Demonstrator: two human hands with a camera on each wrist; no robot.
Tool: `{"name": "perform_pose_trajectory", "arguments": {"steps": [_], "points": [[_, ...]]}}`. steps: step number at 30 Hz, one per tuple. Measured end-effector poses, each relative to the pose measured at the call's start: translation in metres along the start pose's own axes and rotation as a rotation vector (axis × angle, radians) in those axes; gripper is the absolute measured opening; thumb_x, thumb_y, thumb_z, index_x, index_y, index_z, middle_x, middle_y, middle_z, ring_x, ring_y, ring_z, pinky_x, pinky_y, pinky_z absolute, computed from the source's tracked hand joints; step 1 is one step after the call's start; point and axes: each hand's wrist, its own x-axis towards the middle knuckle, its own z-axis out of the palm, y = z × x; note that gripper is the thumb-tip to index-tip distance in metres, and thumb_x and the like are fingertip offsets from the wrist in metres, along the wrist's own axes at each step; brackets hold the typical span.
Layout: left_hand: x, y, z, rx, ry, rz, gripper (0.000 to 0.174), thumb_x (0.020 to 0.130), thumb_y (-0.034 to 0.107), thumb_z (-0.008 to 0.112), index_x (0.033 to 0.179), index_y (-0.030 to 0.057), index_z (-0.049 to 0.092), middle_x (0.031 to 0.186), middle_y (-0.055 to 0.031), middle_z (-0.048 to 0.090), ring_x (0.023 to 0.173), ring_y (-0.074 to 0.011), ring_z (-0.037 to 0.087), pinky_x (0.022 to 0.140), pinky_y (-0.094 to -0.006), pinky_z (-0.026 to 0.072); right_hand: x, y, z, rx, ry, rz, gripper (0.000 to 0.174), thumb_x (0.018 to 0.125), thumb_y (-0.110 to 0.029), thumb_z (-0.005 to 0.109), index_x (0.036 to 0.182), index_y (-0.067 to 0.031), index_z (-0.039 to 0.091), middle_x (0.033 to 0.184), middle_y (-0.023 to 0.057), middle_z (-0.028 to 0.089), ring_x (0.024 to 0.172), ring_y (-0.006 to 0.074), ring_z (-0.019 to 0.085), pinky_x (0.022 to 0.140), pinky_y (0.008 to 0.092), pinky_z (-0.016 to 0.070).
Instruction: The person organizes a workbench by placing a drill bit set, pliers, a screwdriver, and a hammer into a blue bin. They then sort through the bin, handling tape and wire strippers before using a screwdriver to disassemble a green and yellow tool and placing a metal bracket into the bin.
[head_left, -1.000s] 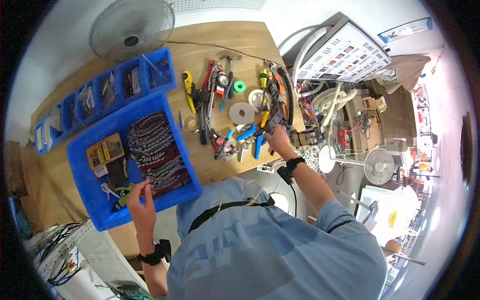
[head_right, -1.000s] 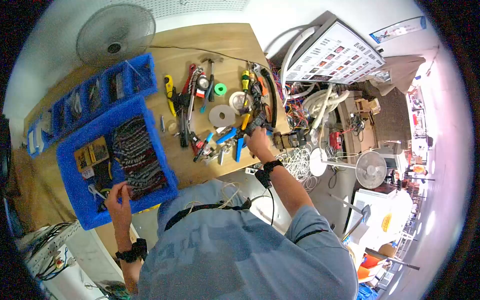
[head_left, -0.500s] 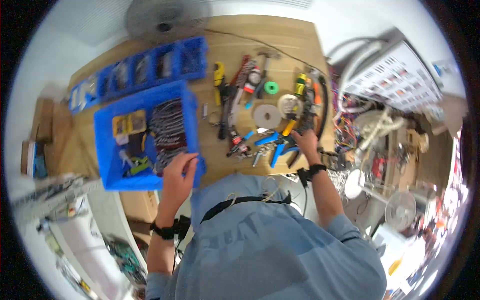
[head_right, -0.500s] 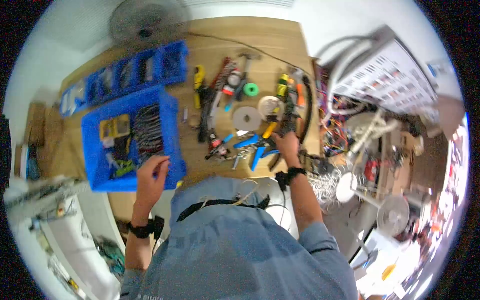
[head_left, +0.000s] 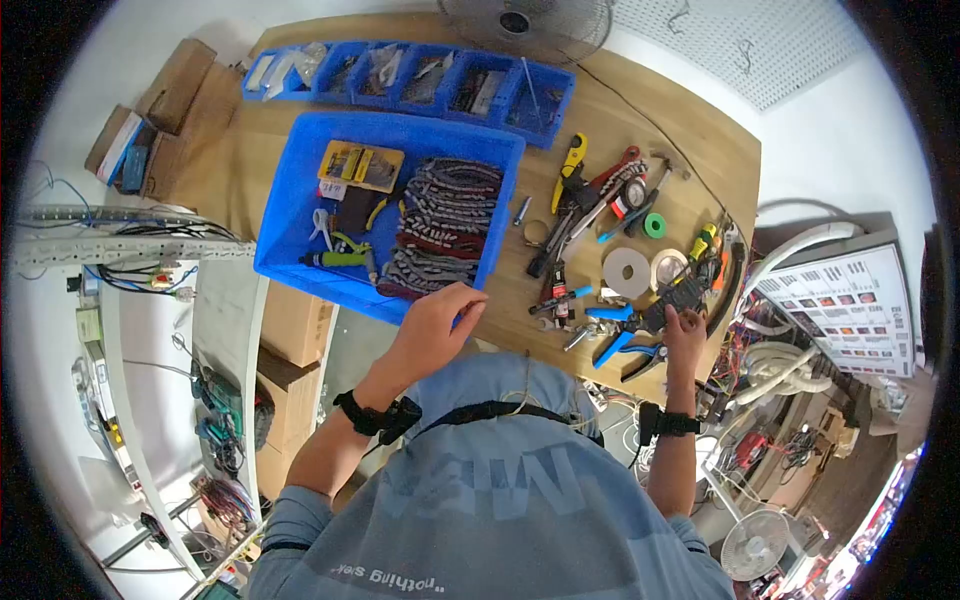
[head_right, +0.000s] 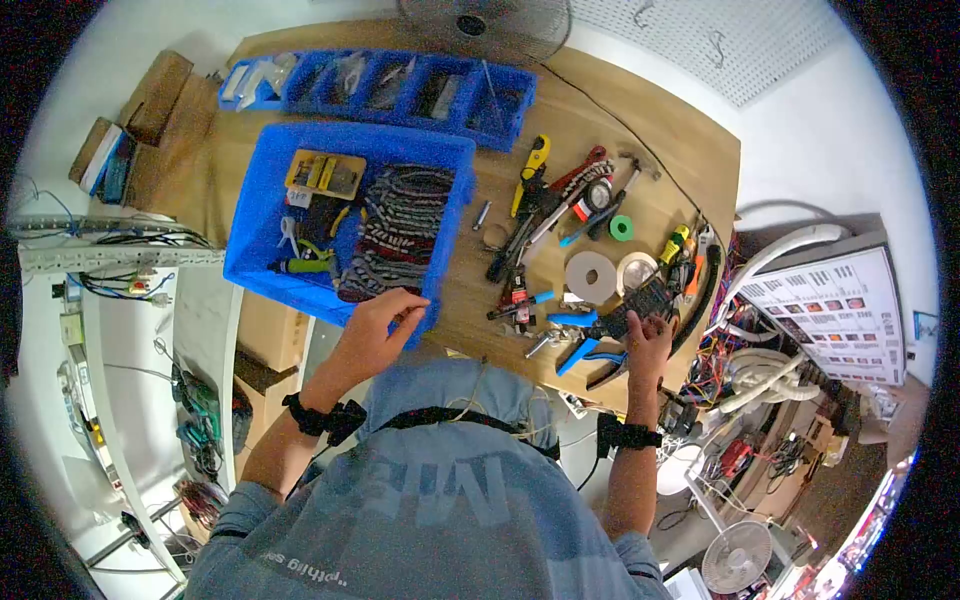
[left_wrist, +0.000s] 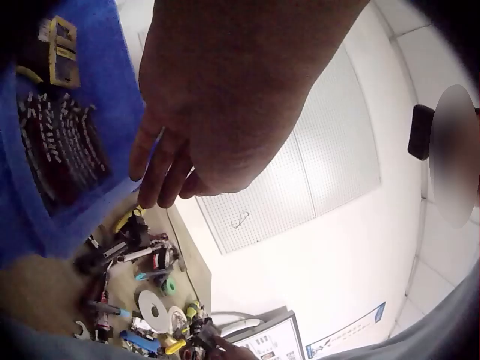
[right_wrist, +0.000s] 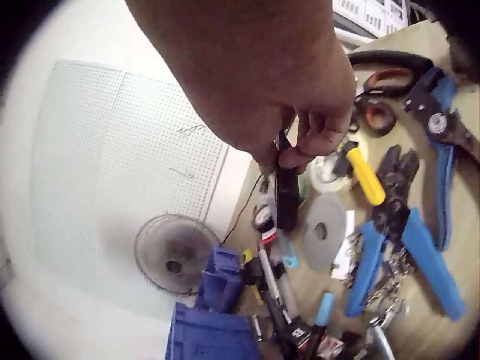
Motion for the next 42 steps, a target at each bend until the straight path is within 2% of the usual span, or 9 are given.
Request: {"name": "perform_pose_trajectory", "arguments": {"steps": [8,12,16,22,25,27,30,40,42], "points": [[-0.029,-0.038,-0.04,-0.044,0.067,-0.055,0.015,0.092,0.009,0.061,0.103,-0.0007,0.065,0.096,-0.017,0.066,0.086,-0.0348,0.065,0.074,-0.0386,0.0517,-0.056,-0.133,0.115,0.043,-0.592,-0.32,0.02,0.089,-0.013,0.073,0.088,-0.0023,0.056,0.068,0.0012,0.06,0.058,0.0092,0.058,0.053,0.0242,0.0463],[-0.051,-0.072,-0.08,-0.042,0.114,-0.108,0.016,0.093,0.01,0.059,0.102,-0.0011,0.065,0.097,-0.0176,0.066,0.088,-0.036,0.064,0.074,-0.0393,0.0517,-0.115,-0.217,0.195,-0.142,-0.982,-0.276,0.022,0.089,-0.014,0.073,0.087,0.0004,0.056,0.071,0.0041,0.061,0.061,0.0123,0.063,0.054,0.0271,0.0512],[-0.071,-0.105,-0.125,-0.123,0.157,-0.152,0.016,0.093,0.01,0.059,0.102,-0.0017,0.066,0.097,-0.0173,0.067,0.085,-0.0351,0.065,0.072,-0.039,0.0524,-0.15,-0.221,0.305,-0.205,-1.151,-0.281,0.024,0.087,-0.017,0.074,0.086,0.0024,0.059,0.072,0.0085,0.065,0.057,0.0153,0.064,0.049,0.0293,0.0508],[-0.095,-0.155,-0.173,-0.173,0.211,-0.184,0.015,0.093,0.008,0.06,0.102,-0.0026,0.065,0.094,-0.0176,0.067,0.082,-0.0348,0.066,0.069,-0.0378,0.0524,-0.172,-0.202,0.432,-0.646,-1.134,-0.323,0.014,0.086,-0.007,0.071,0.085,0.0045,0.064,0.067,0.0127,0.067,0.059,0.017,0.068,0.051,0.0301,0.0538],[-0.103,-0.174,-0.187,-0.234,0.218,-0.2,0.014,0.092,0.007,0.06,0.101,-0.0031,0.065,0.093,-0.0177,0.067,0.082,-0.0344,0.065,0.071,-0.0367,0.0522,-0.168,-0.177,0.469,-0.804,-1.058,-0.506,0.019,0.082,-0.01,0.074,0.078,0.0068,0.066,0.066,0.0172,0.068,0.064,0.0248,0.071,0.056,0.0364,0.0567],[-0.108,-0.186,-0.195,-0.193,0.225,-0.142,0.014,0.092,0.007,0.061,0.1,-0.0033,0.065,0.093,-0.0176,0.066,0.082,-0.0337,0.065,0.071,-0.0361,0.0517,-0.172,-0.176,0.48,-1.135,-0.923,-0.834,0.029,0.075,-0.018,0.08,0.072,0.0077,0.066,0.072,0.0211,0.069,0.072,0.034,0.071,0.065,0.0416,0.0579],[-0.112,-0.199,-0.204,-0.191,0.221,-0.134,0.013,0.091,0.006,0.061,0.1,-0.0032,0.065,0.093,-0.0173,0.066,0.082,-0.0329,0.065,0.072,-0.0359,0.0514,-0.172,-0.167,0.497,-1.244,-0.897,-0.581,0.035,0.07,-0.023,0.084,0.069,0.0073,0.067,0.075,0.0234,0.069,0.078,0.0384,0.07,0.072,0.0428,0.0576],[-0.11,-0.22,-0.222,-0.301,0.181,-0.174,0.014,0.091,0.006,0.061,0.101,-0.0031,0.065,0.094,-0.018,0.066,0.082,-0.0335,0.065,0.072,-0.0366,0.0514,-0.172,-0.155,0.513,-1.19,-0.858,-0.596,0.039,0.065,-0.019,0.087,0.081,0.0092,0.067,0.087,0.0258,0.07,0.086,0.0373,0.07,0.075,0.0432,0.0582],[-0.109,-0.225,-0.219,-0.264,0.214,-0.113,0.015,0.094,0.01,0.06,0.101,-0.0031,0.066,0.089,-0.0156,0.066,0.076,-0.0275,0.065,0.069,-0.0357,0.0509,-0.17,-0.153,0.514,-1.241,-0.858,-0.621,0.031,0.068,-0.012,0.083,0.084,0.0085,0.066,0.089,0.0258,0.069,0.087,0.0378,0.07,0.074,0.0446,0.0583]]}}
